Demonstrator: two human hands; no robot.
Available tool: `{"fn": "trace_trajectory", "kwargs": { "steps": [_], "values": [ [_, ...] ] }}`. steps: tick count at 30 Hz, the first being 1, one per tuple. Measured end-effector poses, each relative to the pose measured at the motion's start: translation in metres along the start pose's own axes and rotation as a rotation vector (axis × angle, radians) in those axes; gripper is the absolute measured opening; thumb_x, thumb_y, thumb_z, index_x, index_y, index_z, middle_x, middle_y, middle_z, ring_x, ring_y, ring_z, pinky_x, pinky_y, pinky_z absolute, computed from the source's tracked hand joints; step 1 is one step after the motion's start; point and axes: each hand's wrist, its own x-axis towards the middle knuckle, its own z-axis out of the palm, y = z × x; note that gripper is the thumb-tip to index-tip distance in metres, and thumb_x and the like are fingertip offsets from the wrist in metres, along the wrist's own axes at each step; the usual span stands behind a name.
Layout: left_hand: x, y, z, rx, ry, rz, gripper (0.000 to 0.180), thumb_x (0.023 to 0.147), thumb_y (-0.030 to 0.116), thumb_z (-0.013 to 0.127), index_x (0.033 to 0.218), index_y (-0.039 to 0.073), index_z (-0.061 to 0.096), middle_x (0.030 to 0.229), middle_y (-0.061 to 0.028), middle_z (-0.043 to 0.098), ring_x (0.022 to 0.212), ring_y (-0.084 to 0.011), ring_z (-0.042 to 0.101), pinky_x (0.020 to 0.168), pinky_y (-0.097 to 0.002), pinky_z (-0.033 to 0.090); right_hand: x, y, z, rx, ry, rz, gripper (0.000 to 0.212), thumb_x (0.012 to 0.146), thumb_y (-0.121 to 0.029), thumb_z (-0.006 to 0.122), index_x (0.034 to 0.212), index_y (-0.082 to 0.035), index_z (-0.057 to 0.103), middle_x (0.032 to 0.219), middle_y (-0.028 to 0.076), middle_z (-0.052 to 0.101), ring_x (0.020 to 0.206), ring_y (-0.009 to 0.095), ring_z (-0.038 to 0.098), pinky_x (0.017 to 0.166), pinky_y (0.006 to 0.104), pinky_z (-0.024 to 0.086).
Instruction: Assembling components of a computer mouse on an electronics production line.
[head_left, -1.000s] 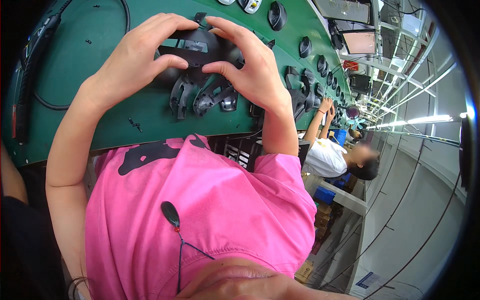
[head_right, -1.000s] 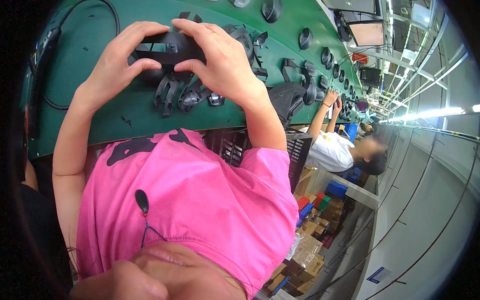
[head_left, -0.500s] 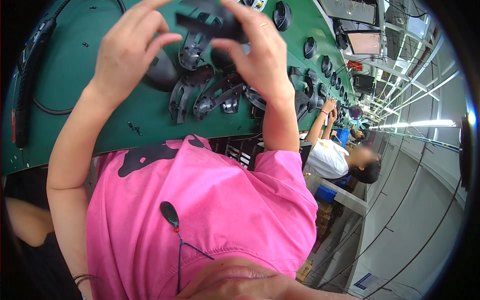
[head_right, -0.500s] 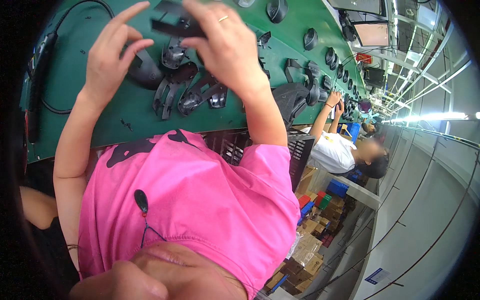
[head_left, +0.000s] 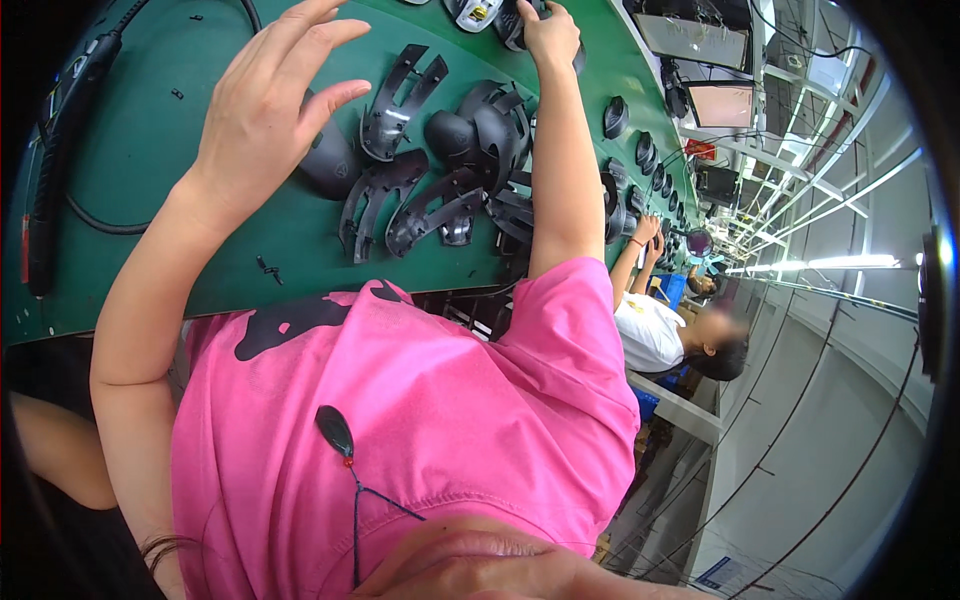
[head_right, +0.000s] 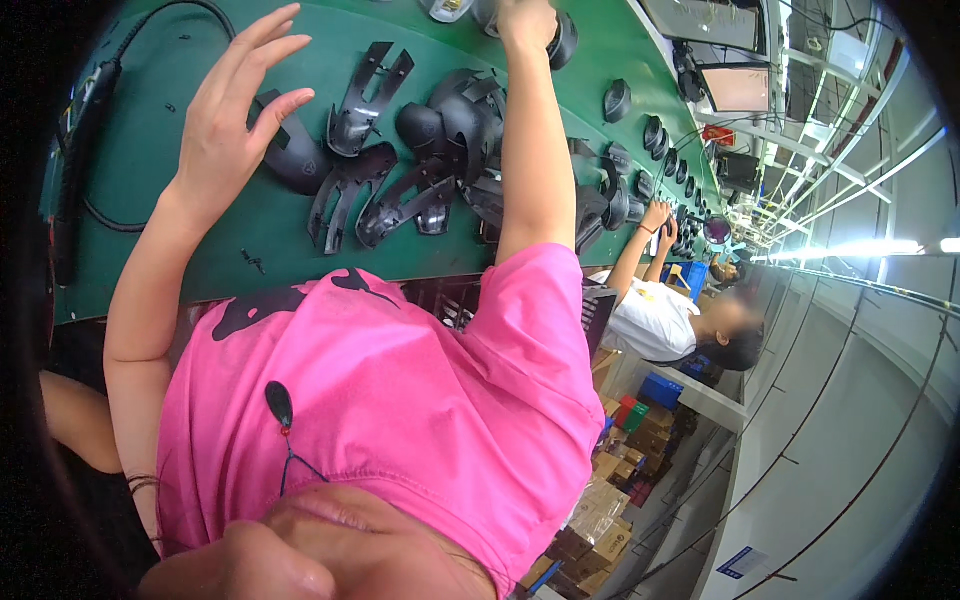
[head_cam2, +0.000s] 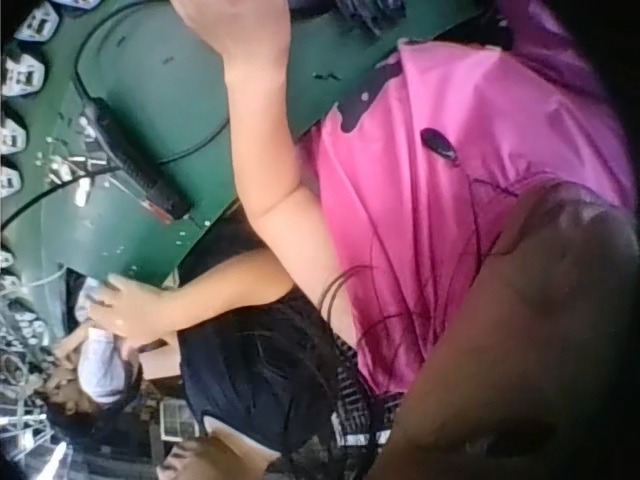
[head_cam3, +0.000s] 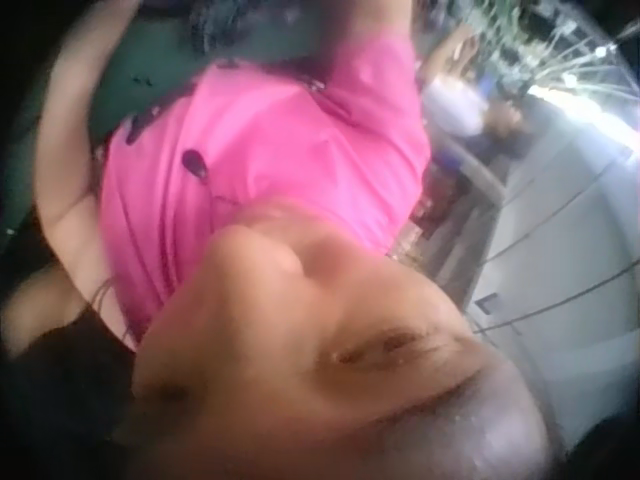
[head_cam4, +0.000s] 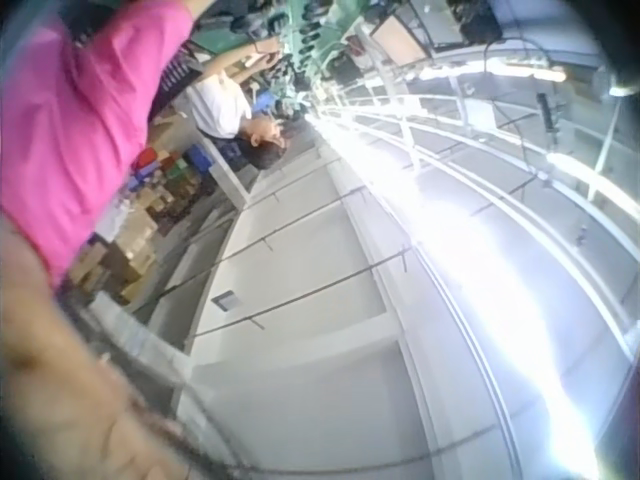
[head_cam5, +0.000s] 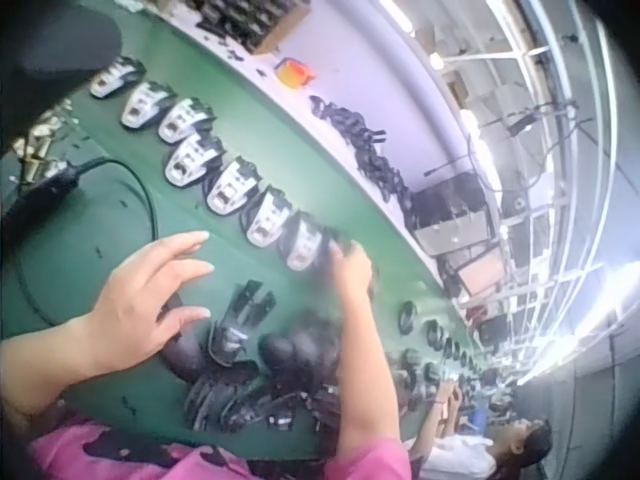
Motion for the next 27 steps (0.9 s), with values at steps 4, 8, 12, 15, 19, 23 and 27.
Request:
{"fn": "trace_trajectory", "kwargs": {
  "steps": [4, 8, 12, 15, 19, 23, 27],
  "values": [
    [-0.003, 0.002, 0.000, -0.007, 0.009, -0.006, 0.042, 0.076, 0.011, 0.076, 0.113, 0.002, 0.058, 0.130, -0.0224, 0.054, 0.113, -0.0412, 0.056, 0.095, -0.0439, 0.048, -0.006, -0.035, -0.006, -0.103, -0.084, 0.020, 0.059, 0.087, -0.042, 0.064, 0.129, -0.002, 0.057, 0.116, 0.026, 0.065, 0.112, 0.043, 0.061, 0.096, 0.0461, 0.048],
    [-0.003, -0.001, -0.003, 0.010, -0.050, 0.018, 0.046, 0.082, 0.015, 0.073, 0.121, 0.002, 0.054, 0.133, -0.0226, 0.051, 0.115, -0.0389, 0.055, 0.096, -0.0431, 0.048, 0.003, -0.022, 0.001, -0.083, -0.067, 0.049, 0.060, 0.087, -0.042, 0.063, 0.131, -0.002, 0.055, 0.120, 0.026, 0.064, 0.113, 0.042, 0.060, 0.098, 0.0458, 0.047],
    [-0.003, 0.004, 0.005, -0.158, 0.009, -0.095, 0.034, 0.088, 0.008, 0.067, 0.120, 0.001, 0.059, 0.134, -0.0128, 0.058, 0.119, -0.0316, 0.058, 0.100, -0.0382, 0.048, 0.006, 0.009, -0.018, 0.386, -0.077, 0.133, 0.064, 0.086, -0.040, 0.069, 0.134, -0.001, 0.053, 0.118, 0.019, 0.065, 0.105, 0.028, 0.064, 0.088, 0.0378, 0.050],
    [-0.006, 0.000, 0.005, -0.348, -0.027, -0.215, 0.035, 0.096, 0.020, 0.061, 0.126, 0.002, 0.055, 0.136, -0.0117, 0.055, 0.122, -0.0272, 0.057, 0.101, -0.0372, 0.046, -0.040, -0.037, -0.077, 0.764, -0.225, 0.175, 0.058, 0.089, -0.034, 0.069, 0.134, -0.001, 0.054, 0.116, 0.012, 0.065, 0.099, 0.018, 0.062, 0.081, 0.0323, 0.050],
    [-0.005, 0.014, 0.012, -1.006, -0.003, -0.643, 0.047, 0.097, 0.028, 0.061, 0.135, 0.003, 0.046, 0.134, -0.0144, 0.054, 0.121, -0.0242, 0.056, 0.101, -0.0368, 0.046, -0.121, -0.111, -0.139, 0.779, -0.376, -0.040, 0.052, 0.092, -0.019, 0.068, 0.137, -0.003, 0.050, 0.112, 0.011, 0.066, 0.093, 0.014, 0.063, 0.078, 0.0278, 0.051],
    [-0.012, 0.002, 0.016, -1.183, -0.105, -0.652, 0.070, 0.101, 0.042, 0.052, 0.150, 0.006, 0.017, 0.136, -0.0147, 0.043, 0.120, -0.0193, 0.046, 0.098, -0.0335, 0.043, -0.169, -0.151, -0.143, 1.056, -0.826, -0.172, 0.061, 0.093, -0.010, 0.066, 0.145, -0.001, 0.036, 0.124, 0.019, 0.061, 0.109, 0.021, 0.060, 0.092, 0.0308, 0.049],
    [0.006, 0.014, 0.003, -1.453, -0.047, -0.882, 0.050, 0.101, 0.042, 0.053, 0.135, 0.009, 0.037, 0.114, -0.0073, 0.055, 0.102, -0.0160, 0.058, 0.087, -0.0319, 0.050, -0.169, -0.142, -0.140, 1.195, -0.871, -0.339, 0.057, 0.097, -0.008, 0.059, 0.147, 0.004, 0.033, 0.143, 0.018, 0.048, 0.131, 0.022, 0.046, 0.107, 0.0329, 0.038]
  ]
}}
